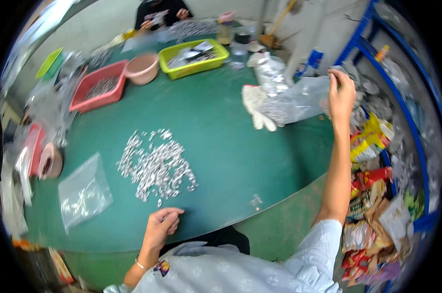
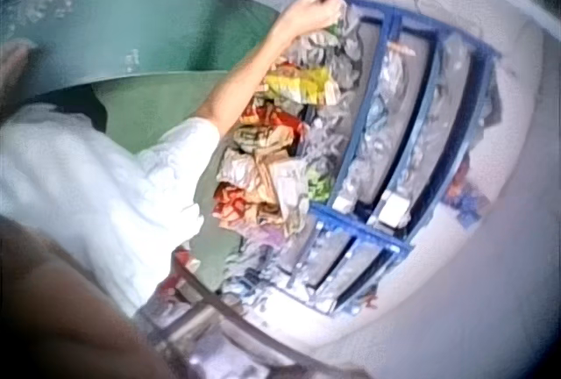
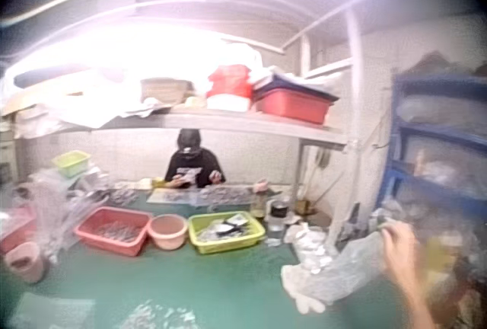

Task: The person picks small metallic components from a pile on a green table and assembles them by hand, placing finished units into a purple tray. The person occasionally moves items aside to access more parts and continues the assembly process throughout the clip.

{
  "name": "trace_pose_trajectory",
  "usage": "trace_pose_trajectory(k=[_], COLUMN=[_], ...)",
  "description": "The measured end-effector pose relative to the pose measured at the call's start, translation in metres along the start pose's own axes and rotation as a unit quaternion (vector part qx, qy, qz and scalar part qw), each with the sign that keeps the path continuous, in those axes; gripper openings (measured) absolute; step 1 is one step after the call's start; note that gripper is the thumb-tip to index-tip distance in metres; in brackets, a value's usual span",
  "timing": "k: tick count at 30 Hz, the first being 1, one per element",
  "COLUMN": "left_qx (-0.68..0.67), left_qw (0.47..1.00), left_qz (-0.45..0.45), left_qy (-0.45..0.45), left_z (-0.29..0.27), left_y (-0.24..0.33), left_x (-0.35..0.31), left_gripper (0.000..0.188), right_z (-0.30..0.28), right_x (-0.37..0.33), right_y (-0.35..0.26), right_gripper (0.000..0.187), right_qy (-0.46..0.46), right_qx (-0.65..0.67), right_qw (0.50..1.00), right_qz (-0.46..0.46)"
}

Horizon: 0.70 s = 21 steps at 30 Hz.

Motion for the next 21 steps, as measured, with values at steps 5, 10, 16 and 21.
trace_pose_trajectory(k=[5, 10, 16, 21], left_qx=[-0.090, -0.111, -0.106, -0.126], left_qw=[0.996, 0.994, 0.994, 0.991], left_qz=[-0.017, -0.009, 0.011, 0.032], left_qy=[-0.021, -0.010, 0.017, 0.030], left_z=[-0.010, -0.015, -0.026, -0.042], left_y=[-0.012, -0.016, -0.013, -0.016], left_x=[-0.012, -0.024, -0.034, -0.041], left_gripper=[0.019, 0.020, 0.021, 0.021], right_z=[0.060, 0.110, 0.132, 0.121], right_x=[-0.156, -0.244, -0.275, -0.285], right_y=[-0.187, -0.246, -0.251, -0.240], right_gripper=[0.016, 0.024, 0.019, 0.019], right_qy=[-0.450, -0.457, -0.458, -0.515], right_qx=[0.288, 0.283, 0.238, 0.297], right_qw=[0.844, 0.840, 0.856, 0.799], right_qz=[-0.055, -0.070, -0.040, 0.091])
Point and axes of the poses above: each hand's wrist, its own x-axis towards the middle knuckle, its own z-axis out of the palm, y = z × x, the point moved 9 cm from there along x, towards the middle knuckle, and after that the axes turned 5 degrees about z, right-handed, at the moved point
